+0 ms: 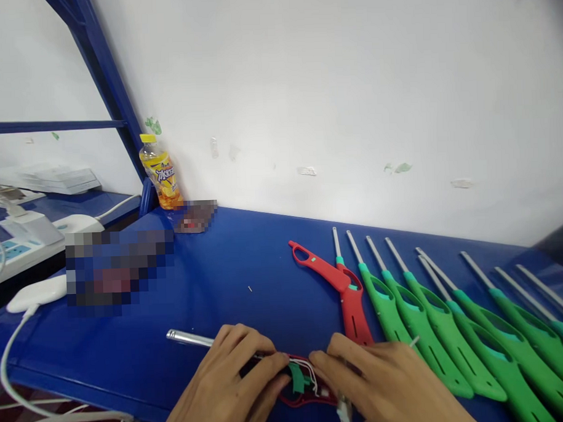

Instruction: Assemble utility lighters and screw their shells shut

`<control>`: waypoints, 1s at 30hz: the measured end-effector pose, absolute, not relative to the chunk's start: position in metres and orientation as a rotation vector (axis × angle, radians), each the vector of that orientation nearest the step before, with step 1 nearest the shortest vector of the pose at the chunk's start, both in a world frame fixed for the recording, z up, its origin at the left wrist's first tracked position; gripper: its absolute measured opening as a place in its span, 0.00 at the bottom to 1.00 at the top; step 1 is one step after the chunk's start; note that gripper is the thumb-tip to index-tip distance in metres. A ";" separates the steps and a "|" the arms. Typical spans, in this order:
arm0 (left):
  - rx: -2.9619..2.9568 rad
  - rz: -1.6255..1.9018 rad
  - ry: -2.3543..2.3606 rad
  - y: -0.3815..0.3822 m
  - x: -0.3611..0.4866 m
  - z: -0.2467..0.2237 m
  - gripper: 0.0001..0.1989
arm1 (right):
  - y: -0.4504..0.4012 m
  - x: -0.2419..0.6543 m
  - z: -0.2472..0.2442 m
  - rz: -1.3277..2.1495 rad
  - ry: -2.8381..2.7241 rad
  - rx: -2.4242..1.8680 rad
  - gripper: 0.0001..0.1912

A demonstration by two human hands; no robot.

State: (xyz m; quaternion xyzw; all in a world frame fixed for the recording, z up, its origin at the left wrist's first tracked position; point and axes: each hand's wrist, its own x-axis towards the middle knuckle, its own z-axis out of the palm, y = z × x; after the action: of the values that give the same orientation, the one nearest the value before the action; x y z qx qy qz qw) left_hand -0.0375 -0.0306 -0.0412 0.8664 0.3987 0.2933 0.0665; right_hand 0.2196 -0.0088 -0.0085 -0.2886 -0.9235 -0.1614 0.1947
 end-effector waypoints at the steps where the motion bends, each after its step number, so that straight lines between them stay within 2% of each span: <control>1: 2.615 0.903 1.195 -0.030 -0.037 -0.041 0.12 | -0.009 0.221 -0.008 -0.448 -2.595 -0.811 0.18; 12: 2.630 0.882 1.226 -0.033 -0.038 -0.041 0.12 | -0.006 0.214 -0.011 -0.592 -2.592 -0.786 0.18; 22: 2.708 0.873 1.181 -0.032 -0.038 -0.042 0.13 | -0.002 0.204 -0.016 -0.459 -2.437 -0.841 0.14; 30: 2.681 0.975 1.227 -0.031 -0.033 -0.034 0.10 | -0.003 0.191 -0.022 -0.465 -2.327 -0.913 0.17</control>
State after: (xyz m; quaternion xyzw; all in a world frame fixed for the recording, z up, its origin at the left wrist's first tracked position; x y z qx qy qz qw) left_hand -0.0329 -0.0309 -0.0337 0.8631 0.3950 0.3141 0.0181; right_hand 0.1909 -0.0034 -0.0217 -0.3431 -0.8745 -0.1749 0.2949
